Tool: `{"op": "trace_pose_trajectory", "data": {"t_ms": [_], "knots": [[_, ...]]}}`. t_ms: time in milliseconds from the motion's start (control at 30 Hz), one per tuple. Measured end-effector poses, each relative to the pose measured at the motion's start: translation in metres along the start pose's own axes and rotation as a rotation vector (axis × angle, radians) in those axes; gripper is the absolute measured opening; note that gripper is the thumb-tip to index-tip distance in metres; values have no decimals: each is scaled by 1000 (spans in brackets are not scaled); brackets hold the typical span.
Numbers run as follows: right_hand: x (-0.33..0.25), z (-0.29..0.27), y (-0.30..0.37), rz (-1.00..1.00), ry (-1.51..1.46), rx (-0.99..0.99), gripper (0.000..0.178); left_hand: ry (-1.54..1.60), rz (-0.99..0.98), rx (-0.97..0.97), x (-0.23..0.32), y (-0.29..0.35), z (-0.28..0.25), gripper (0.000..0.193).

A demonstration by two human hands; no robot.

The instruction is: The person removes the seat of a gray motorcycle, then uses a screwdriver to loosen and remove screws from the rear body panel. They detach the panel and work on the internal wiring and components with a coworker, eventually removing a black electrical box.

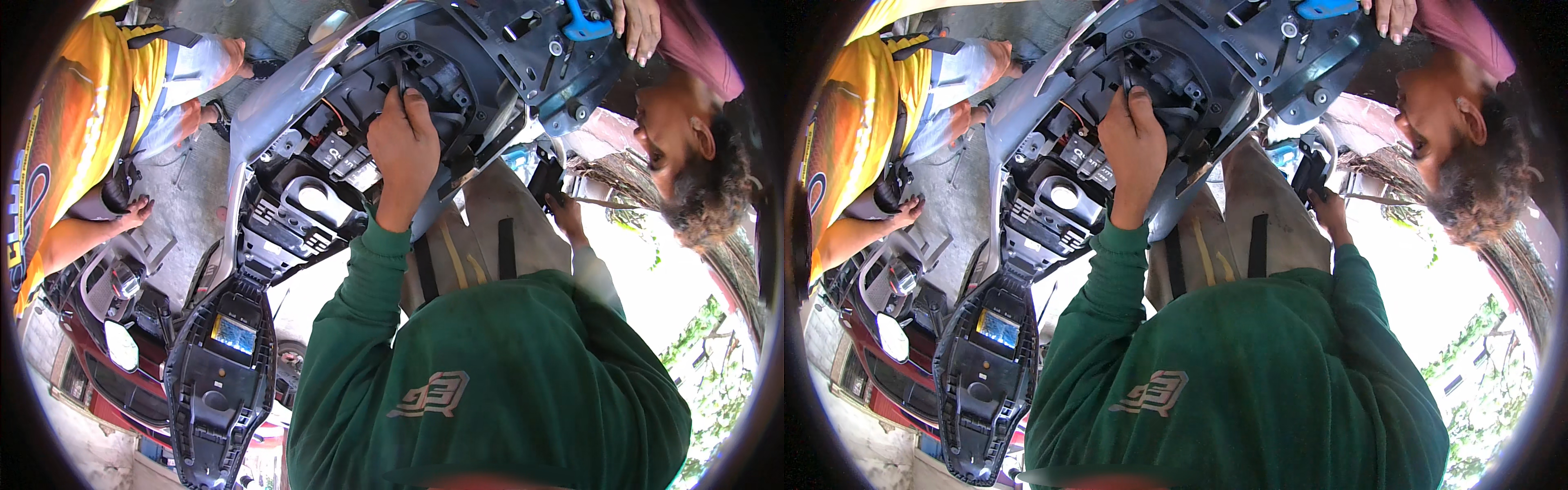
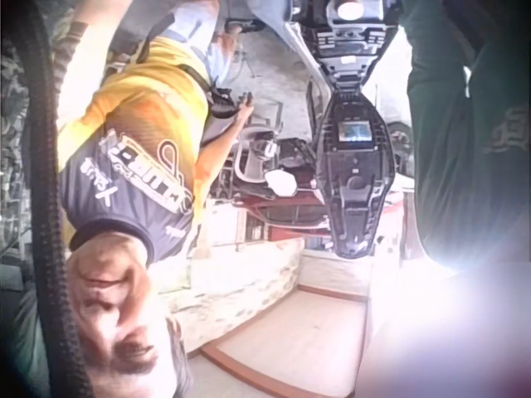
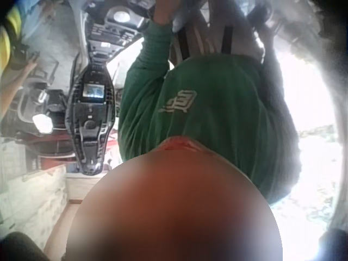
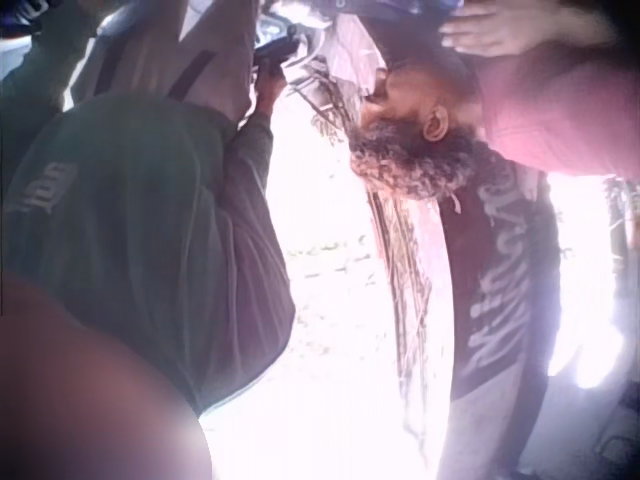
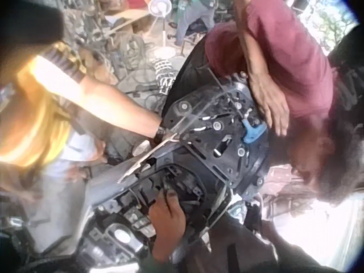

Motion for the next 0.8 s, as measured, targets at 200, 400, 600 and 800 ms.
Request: {"op": "trace_pose_trajectory", "data": {"t_ms": [200, 400, 600, 800], "knots": [[-1, 4, -17, -21, -5, -83, 60, -71, -55, -59, 3, -1, 1, 29], [-22, -3, -20, -52, -44, -84, 55, -466, 3, -60, 24, -12, 1, 35], [-37, -13, -21, -97, 12, -37, 56, -376, 110, -20, 32, -12, -2, 33], [-26, -15, -12, -78, -85, 50, 57, 111, 22, 68, 3, 11, -8, 40]]}}
Point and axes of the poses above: each hand's wrist, its own y-axis away from the middle knuckle, its own z-axis out of the palm, x = y × z, the point moved 8 cm from there along -y, towards the middle knuckle, and after that the axes turned 8 degrees about -z, right-handed, at the moved point
